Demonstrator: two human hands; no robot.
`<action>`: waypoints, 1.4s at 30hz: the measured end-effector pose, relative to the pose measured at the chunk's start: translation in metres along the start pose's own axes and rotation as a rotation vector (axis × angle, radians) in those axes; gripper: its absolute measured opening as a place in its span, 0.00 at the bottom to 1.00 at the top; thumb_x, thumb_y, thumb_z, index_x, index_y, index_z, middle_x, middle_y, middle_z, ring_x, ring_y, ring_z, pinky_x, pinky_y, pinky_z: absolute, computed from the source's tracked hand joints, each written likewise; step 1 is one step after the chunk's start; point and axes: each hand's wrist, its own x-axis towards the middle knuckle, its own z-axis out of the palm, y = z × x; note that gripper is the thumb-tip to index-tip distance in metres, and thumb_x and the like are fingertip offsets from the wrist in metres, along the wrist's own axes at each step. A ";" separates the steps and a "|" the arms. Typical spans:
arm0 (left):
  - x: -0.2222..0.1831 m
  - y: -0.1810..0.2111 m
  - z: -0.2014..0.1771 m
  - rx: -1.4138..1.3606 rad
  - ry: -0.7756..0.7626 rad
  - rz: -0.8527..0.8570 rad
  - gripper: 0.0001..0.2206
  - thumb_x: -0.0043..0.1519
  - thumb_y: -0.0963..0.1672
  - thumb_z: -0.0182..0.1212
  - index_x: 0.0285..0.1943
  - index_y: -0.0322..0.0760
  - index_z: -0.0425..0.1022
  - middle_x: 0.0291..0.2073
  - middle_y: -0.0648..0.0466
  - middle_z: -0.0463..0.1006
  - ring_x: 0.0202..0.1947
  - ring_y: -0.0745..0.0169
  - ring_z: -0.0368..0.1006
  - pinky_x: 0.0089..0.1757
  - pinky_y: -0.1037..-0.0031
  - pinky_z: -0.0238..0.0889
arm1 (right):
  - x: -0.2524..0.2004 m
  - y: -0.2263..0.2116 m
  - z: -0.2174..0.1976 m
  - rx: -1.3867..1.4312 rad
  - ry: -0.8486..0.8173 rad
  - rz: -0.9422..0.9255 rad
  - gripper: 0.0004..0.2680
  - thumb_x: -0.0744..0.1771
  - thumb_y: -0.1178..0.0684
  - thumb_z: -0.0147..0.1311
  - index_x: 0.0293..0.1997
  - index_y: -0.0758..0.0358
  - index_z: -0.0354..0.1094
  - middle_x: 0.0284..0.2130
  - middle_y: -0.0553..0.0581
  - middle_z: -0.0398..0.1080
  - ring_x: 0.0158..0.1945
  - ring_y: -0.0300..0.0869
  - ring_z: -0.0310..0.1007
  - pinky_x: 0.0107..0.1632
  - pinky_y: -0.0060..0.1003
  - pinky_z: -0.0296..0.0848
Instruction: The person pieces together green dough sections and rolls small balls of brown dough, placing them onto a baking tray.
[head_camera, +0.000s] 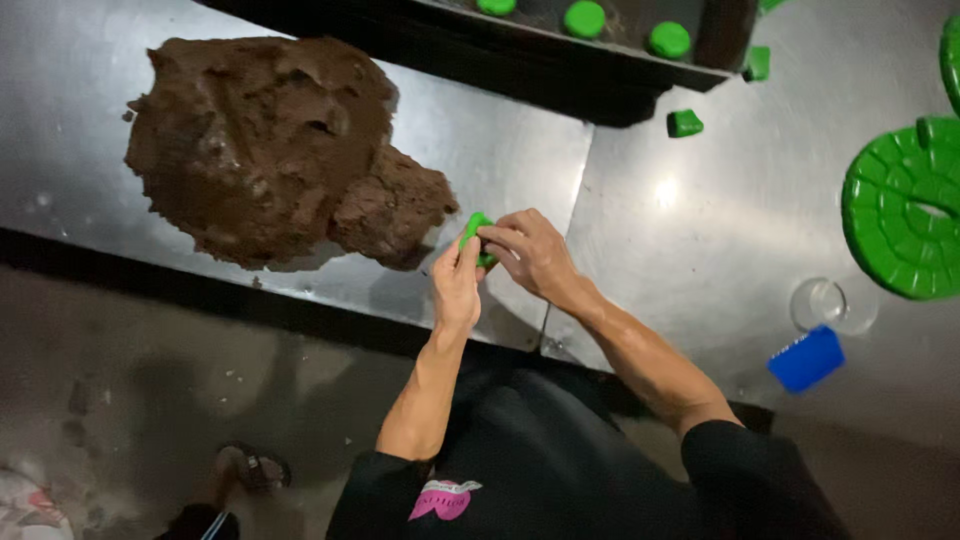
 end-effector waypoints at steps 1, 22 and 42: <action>-0.004 -0.005 0.001 -0.005 -0.022 0.001 0.16 0.78 0.41 0.57 0.72 0.24 0.77 0.38 0.55 0.70 0.32 0.72 0.60 0.33 0.78 0.55 | -0.010 -0.001 -0.007 0.006 0.004 0.012 0.13 0.65 0.58 0.65 0.54 0.55 0.74 0.43 0.57 0.74 0.47 0.50 0.73 0.48 0.43 0.73; 0.013 0.084 0.043 0.655 -0.025 -0.179 0.26 0.64 0.36 0.49 0.75 0.37 0.60 0.35 0.51 0.78 0.32 0.68 0.70 0.34 0.76 0.67 | 0.013 -0.020 0.013 -0.204 0.135 -0.059 0.09 0.63 0.65 0.57 0.47 0.67 0.74 0.43 0.67 0.73 0.47 0.52 0.74 0.46 0.41 0.78; -0.006 0.103 0.068 0.452 -0.159 0.060 0.26 0.75 0.51 0.35 0.44 0.30 0.78 0.30 0.51 0.78 0.29 0.66 0.72 0.31 0.74 0.66 | -0.001 -0.054 -0.032 -0.138 0.211 -0.203 0.11 0.64 0.64 0.64 0.49 0.67 0.69 0.42 0.61 0.72 0.43 0.50 0.76 0.42 0.39 0.78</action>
